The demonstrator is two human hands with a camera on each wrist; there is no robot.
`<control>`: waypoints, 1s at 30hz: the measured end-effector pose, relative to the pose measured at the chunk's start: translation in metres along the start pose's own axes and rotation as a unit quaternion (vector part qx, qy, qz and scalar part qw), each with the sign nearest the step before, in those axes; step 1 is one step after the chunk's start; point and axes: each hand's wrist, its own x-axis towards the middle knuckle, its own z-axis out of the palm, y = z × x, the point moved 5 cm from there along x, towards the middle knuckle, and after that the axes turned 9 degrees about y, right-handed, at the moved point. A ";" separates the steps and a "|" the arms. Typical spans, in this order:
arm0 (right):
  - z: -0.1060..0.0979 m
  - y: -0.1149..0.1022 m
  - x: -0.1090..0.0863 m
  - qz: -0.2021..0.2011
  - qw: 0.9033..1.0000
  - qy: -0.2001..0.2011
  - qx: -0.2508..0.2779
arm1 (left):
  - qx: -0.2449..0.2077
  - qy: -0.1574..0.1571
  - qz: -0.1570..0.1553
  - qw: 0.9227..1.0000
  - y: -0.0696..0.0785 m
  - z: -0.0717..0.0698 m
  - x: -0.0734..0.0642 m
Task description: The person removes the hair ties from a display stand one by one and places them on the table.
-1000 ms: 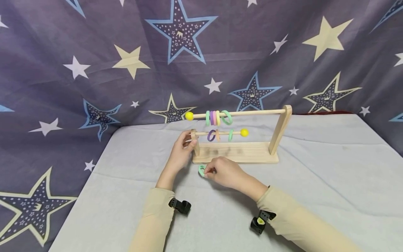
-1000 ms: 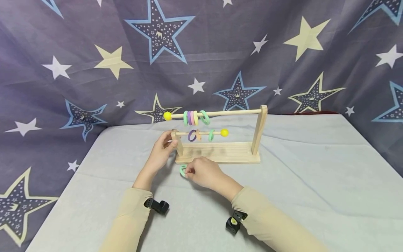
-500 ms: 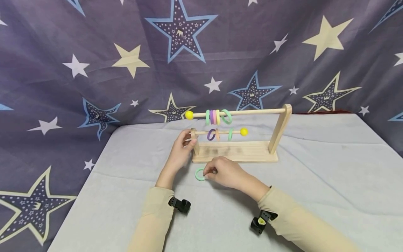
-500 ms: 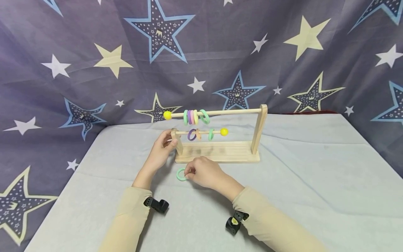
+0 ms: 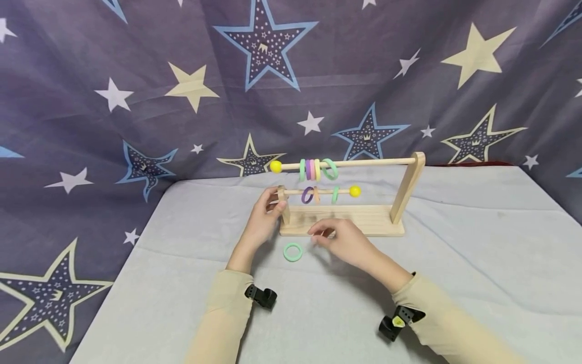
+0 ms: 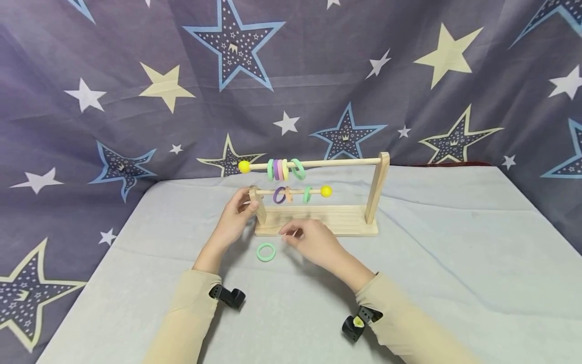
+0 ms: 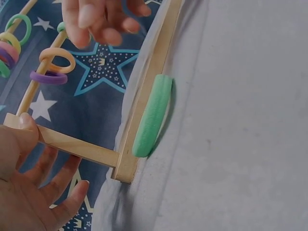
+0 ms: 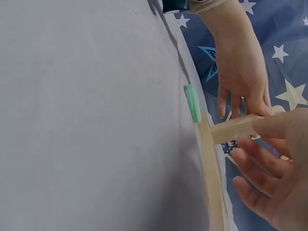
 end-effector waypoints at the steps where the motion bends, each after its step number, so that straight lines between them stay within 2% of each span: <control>1: -0.003 0.002 0.000 0.003 1.000 0.014 0.009 | -0.001 0.001 0.001 1.000 -0.004 0.001 0.001; 6: -0.018 0.008 -0.002 0.025 0.995 0.090 0.038 | 0.004 -0.004 -0.003 1.000 0.019 -0.001 -0.007; 10: -0.029 0.012 -0.003 0.052 0.988 0.133 0.054 | 0.010 -0.007 -0.005 1.000 0.034 -0.002 -0.012; 12: -0.032 0.016 -0.003 0.067 0.985 0.144 0.064 | 0.009 -0.006 -0.007 1.000 0.031 -0.001 -0.011; 16: -0.034 0.023 -0.004 0.086 0.980 0.159 0.086 | 0.001 0.000 -0.006 1.000 0.009 0.000 -0.003; 19: -0.035 0.027 -0.006 0.098 0.972 0.181 0.113 | 0.000 0.003 -0.006 1.000 -0.004 0.001 0.001; 25: -0.038 0.031 -0.007 0.135 0.954 0.222 0.150 | 0.003 0.003 -0.005 1.000 -0.007 0.002 0.002; 30: -0.038 0.033 -0.006 0.153 0.947 0.235 0.159 | -0.001 0.005 0.000 1.000 -0.008 0.002 0.003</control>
